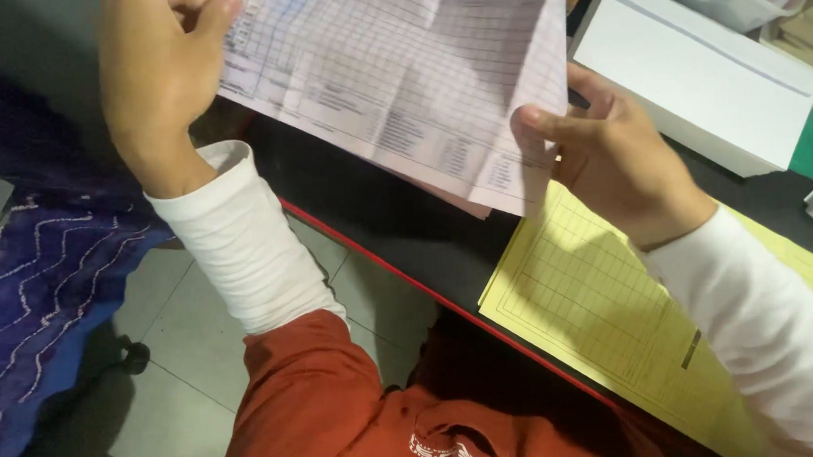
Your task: Inserting pink forms into white envelopes and organizing them on yellow ledger sheets
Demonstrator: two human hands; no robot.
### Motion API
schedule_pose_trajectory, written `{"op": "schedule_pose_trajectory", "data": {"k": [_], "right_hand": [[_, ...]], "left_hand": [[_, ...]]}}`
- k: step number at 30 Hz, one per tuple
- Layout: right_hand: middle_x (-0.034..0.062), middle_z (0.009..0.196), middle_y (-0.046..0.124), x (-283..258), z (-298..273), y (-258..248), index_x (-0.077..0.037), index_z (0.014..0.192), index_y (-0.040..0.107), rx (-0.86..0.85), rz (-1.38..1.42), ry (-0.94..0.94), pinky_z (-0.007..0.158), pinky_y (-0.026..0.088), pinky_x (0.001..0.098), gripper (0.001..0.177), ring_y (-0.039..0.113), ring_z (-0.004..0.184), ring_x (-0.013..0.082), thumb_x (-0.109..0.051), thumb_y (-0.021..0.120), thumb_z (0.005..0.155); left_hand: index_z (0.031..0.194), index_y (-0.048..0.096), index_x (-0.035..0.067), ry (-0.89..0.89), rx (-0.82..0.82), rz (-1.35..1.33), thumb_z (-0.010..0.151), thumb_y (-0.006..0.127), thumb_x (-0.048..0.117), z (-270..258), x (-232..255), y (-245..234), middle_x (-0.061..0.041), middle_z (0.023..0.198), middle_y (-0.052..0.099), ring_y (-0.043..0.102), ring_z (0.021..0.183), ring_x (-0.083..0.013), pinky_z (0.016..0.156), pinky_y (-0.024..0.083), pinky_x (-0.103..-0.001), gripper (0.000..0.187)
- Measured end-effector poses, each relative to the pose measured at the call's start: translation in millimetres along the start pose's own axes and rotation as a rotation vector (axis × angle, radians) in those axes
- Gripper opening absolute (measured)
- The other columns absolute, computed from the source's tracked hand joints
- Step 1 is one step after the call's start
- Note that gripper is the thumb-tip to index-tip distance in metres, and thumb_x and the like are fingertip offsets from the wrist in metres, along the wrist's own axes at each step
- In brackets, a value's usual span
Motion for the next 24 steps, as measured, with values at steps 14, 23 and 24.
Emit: {"op": "schedule_pose_trajectory", "data": {"k": [14, 23, 24], "right_hand": [[0.0103, 0.069, 0.059, 33, 11, -10, 0.001, 0.163, 0.014, 0.174, -0.407, -0.103, 0.038, 0.056, 0.0338, 0.107, 0.064, 0.045, 0.0226, -0.008, 0.084, 0.083], [0.0244, 0.140, 0.054, 58, 19, -10, -0.007, 0.144, 0.055, 0.071, -1.382, -0.951, 0.101, 0.046, 0.0659, 0.055, 0.044, 0.128, 0.0426, -0.041, 0.064, 0.102], [0.0226, 0.153, 0.044, 59, 25, -9, -0.015, 0.152, 0.050, 0.028, -1.561, -0.939, 0.108, 0.033, 0.0705, 0.063, 0.038, 0.139, 0.0417, -0.053, 0.055, 0.102]], "left_hand": [[0.105, 0.072, 0.005, 0.179, 0.202, 0.158, 0.096, 0.082, 0.000, 16, -40, 52, -0.009, 0.076, 0.074, 0.074, 0.067, -0.0288, 0.059, 0.057, -0.047, 0.015], [0.109, 0.070, 0.007, 0.256, 0.137, 0.176, 0.103, 0.072, -0.002, 17, -33, 57, -0.006, 0.074, 0.067, 0.064, 0.087, -0.0370, 0.086, 0.045, -0.052, 0.010], [0.107, 0.072, 0.005, 0.242, 0.146, 0.150, 0.100, 0.070, -0.004, 17, -31, 56, -0.011, 0.081, 0.069, 0.067, 0.085, -0.0328, 0.079, 0.051, -0.049, 0.011]]}}
Point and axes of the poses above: each hand's wrist, its own z-axis towards the middle knuckle, its own y-axis out of the palm, x = y × z, the point moved 1 cm from there along z, towards the middle knuckle
